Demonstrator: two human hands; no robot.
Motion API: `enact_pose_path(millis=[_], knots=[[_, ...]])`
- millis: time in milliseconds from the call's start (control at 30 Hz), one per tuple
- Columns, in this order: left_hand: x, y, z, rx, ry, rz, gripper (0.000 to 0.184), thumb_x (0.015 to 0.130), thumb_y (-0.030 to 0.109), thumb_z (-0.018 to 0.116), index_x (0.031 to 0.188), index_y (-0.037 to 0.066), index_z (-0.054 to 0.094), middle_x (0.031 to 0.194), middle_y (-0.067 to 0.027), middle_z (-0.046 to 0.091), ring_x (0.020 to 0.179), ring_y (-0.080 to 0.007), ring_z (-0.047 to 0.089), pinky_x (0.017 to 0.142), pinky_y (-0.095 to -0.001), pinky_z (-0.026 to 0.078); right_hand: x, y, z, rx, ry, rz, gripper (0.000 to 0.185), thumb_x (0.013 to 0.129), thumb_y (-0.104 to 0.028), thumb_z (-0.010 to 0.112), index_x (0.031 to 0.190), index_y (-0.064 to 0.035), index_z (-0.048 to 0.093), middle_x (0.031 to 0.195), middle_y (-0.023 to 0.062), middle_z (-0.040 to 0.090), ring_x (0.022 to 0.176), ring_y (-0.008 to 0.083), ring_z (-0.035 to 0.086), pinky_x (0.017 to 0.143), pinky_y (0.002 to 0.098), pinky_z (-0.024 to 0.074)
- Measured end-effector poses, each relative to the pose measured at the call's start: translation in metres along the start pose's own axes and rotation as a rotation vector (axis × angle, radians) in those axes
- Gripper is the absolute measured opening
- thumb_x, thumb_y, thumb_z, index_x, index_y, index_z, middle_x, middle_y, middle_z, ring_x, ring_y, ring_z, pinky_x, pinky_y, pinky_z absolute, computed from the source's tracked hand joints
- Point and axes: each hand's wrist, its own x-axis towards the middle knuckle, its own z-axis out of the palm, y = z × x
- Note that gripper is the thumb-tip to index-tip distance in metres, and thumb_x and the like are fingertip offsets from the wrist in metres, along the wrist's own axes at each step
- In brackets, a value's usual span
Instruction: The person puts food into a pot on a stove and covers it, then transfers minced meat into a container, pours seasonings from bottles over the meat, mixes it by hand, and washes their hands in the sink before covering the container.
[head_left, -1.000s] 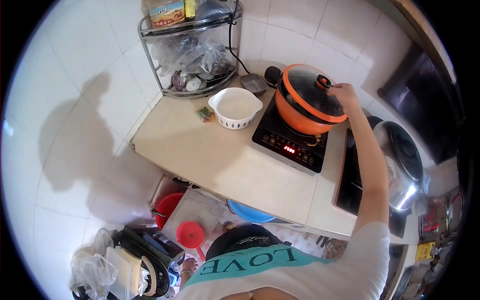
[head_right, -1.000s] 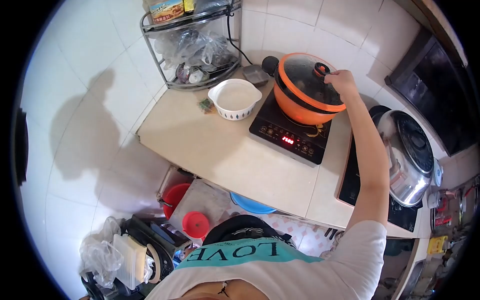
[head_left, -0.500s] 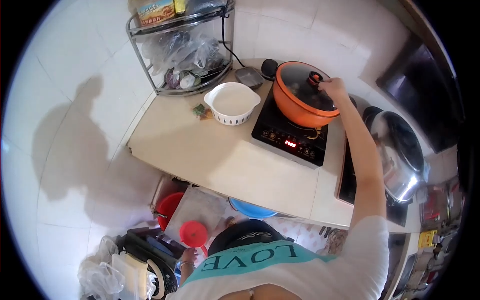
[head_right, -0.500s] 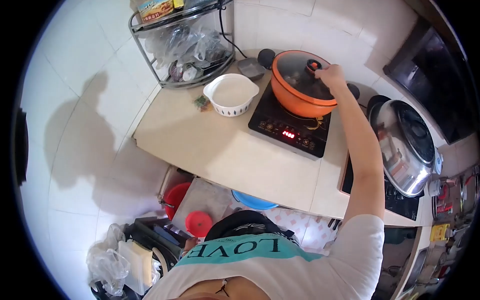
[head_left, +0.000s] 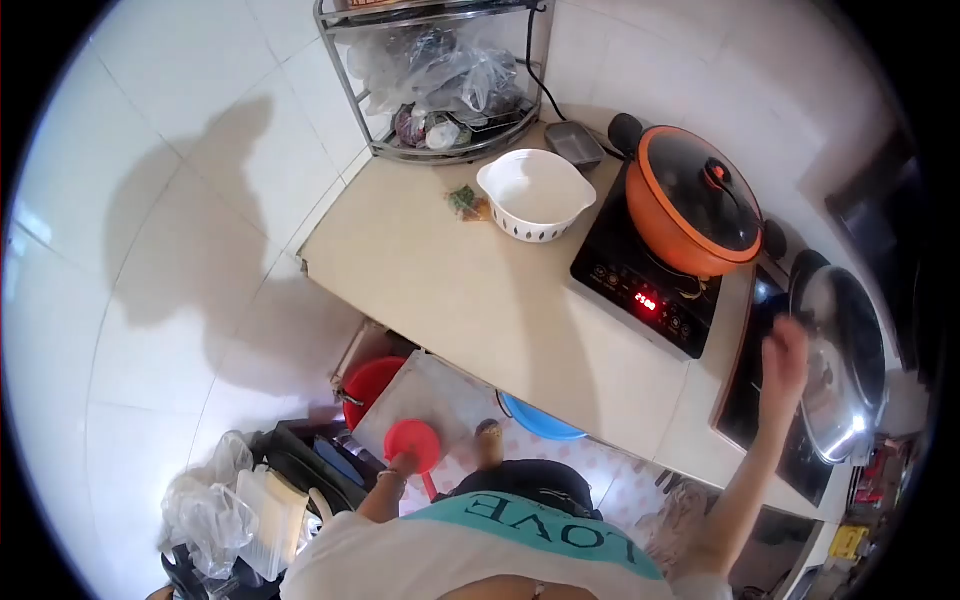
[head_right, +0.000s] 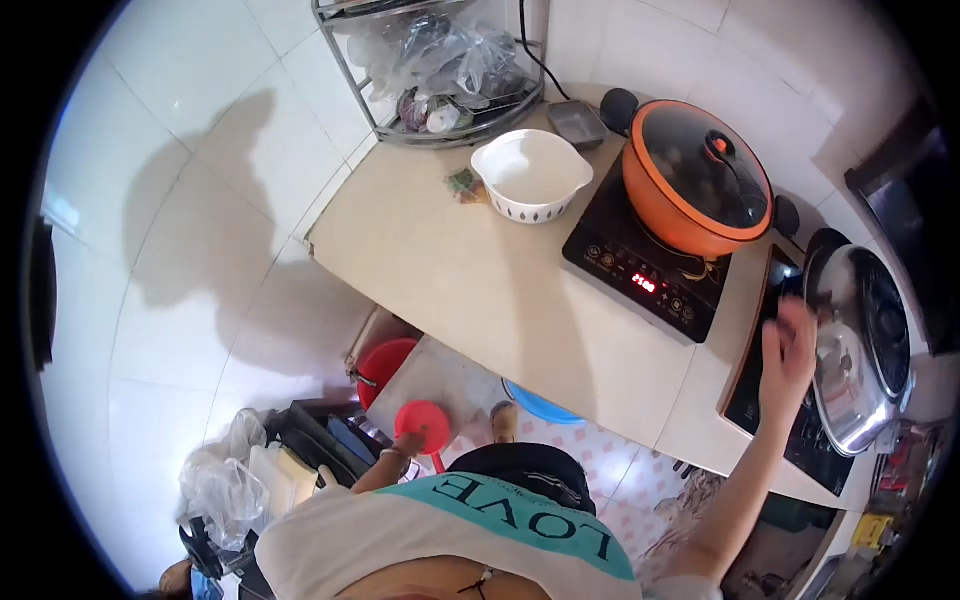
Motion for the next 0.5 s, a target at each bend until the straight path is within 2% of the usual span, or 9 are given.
enact_pose_path(millis=[67,133,167,200,267,300,333,400,500], knots=[[0.013,-0.006,-0.013,-0.026,0.151,0.069,0.010,0.070,0.013,0.056,0.077,0.008,0.061,0.079,-0.0144,0.061,0.069,-0.0287,0.060,0.056,-0.0397,0.047,-0.070,0.026,-0.039,0.250,-0.033,0.280,0.023,0.082,-0.013,0.056,0.102,-0.0011,0.053,0.095,0.0064,0.055,0.085,0.0113,0.053,0.073,0.0225,0.0431],[0.044,-0.036,0.009,-0.057,-0.008,0.095,0.012,0.071,0.016,0.055,0.076,0.007,0.061,0.079,-0.0154,0.060,0.070,-0.0300,0.060,0.057,-0.0405,0.047,-0.148,0.049,-0.061,0.879,0.201,0.542,0.023,0.082,-0.014,0.056,0.101,-0.0012,0.056,0.088,0.0067,0.058,0.082,0.0117,0.055,0.071,0.0234,0.0445],[0.071,-0.044,0.014,-0.049,-0.091,0.145,0.013,0.072,0.017,0.054,0.075,0.007,0.061,0.079,-0.0160,0.060,0.071,-0.0307,0.060,0.058,-0.0409,0.047,-0.191,0.062,-0.073,0.744,0.244,0.712,0.023,0.081,-0.015,0.057,0.100,-0.0006,0.057,0.089,0.0071,0.059,0.082,0.0126,0.055,0.071,0.0235,0.0447],[0.070,-0.030,-0.017,-0.202,0.041,0.115,0.015,0.074,0.017,0.050,0.073,0.006,0.060,0.076,-0.0155,0.059,0.071,-0.0302,0.058,0.061,-0.0398,0.046,-0.242,0.073,-0.085,0.601,0.318,0.895,0.024,0.081,-0.016,0.058,0.099,-0.0001,0.057,0.090,0.0075,0.059,0.082,0.0134,0.055,0.071,0.0236,0.0449],[0.077,-0.011,-0.068,-0.426,0.138,0.139,0.019,0.076,0.018,0.045,0.071,0.005,0.058,0.072,-0.0147,0.058,0.070,-0.0293,0.056,0.063,-0.0386,0.045,-0.345,0.095,-0.102,-0.599,-0.188,0.852,0.035,0.071,-0.020,0.067,0.097,-0.0005,0.058,0.090,0.0157,0.060,0.082,0.0300,0.057,0.073,0.0355,0.0464],[0.083,-0.001,-0.081,-0.437,0.050,0.165,0.019,0.077,0.018,0.045,0.071,0.005,0.058,0.071,-0.0144,0.058,0.069,-0.0290,0.056,0.062,-0.0384,0.045,-0.352,0.046,-0.120,-0.652,-0.330,0.824,0.038,0.067,-0.021,0.070,0.098,-0.0011,0.059,0.090,0.0182,0.060,0.086,0.0345,0.056,0.077,0.0394,0.0446],[0.098,0.010,-0.089,-0.445,-0.023,0.201,0.019,0.077,0.018,0.045,0.071,0.005,0.057,0.071,-0.0141,0.058,0.068,-0.0287,0.056,0.061,-0.0383,0.045,-0.387,0.045,-0.132,-0.499,-0.371,1.026,0.041,0.069,-0.026,0.068,0.100,-0.0015,0.058,0.096,0.0175,0.060,0.090,0.0323,0.056,0.079,0.0385,0.0440],[0.145,0.062,-0.113,-0.373,-0.179,0.261,0.019,0.077,0.018,0.045,0.071,0.005,0.057,0.070,-0.0135,0.057,0.067,-0.0281,0.055,0.059,-0.0381,0.045,-0.464,0.033,-0.169,-0.242,-0.227,1.303,0.046,0.074,-0.035,0.061,0.105,-0.0014,0.057,0.102,0.0189,0.058,0.095,0.0317,0.055,0.082,0.0380,0.0436],[0.178,0.135,-0.118,-0.214,-0.282,0.368,0.019,0.078,0.018,0.045,0.071,0.005,0.056,0.068,-0.0125,0.057,0.064,-0.0272,0.054,0.057,-0.0378,0.044,-0.511,0.010,-0.190,-0.462,-0.100,1.369,0.042,0.074,-0.032,0.062,0.102,-0.0009,0.057,0.097,0.0192,0.059,0.093,0.0327,0.055,0.081,0.0391,0.0441]])
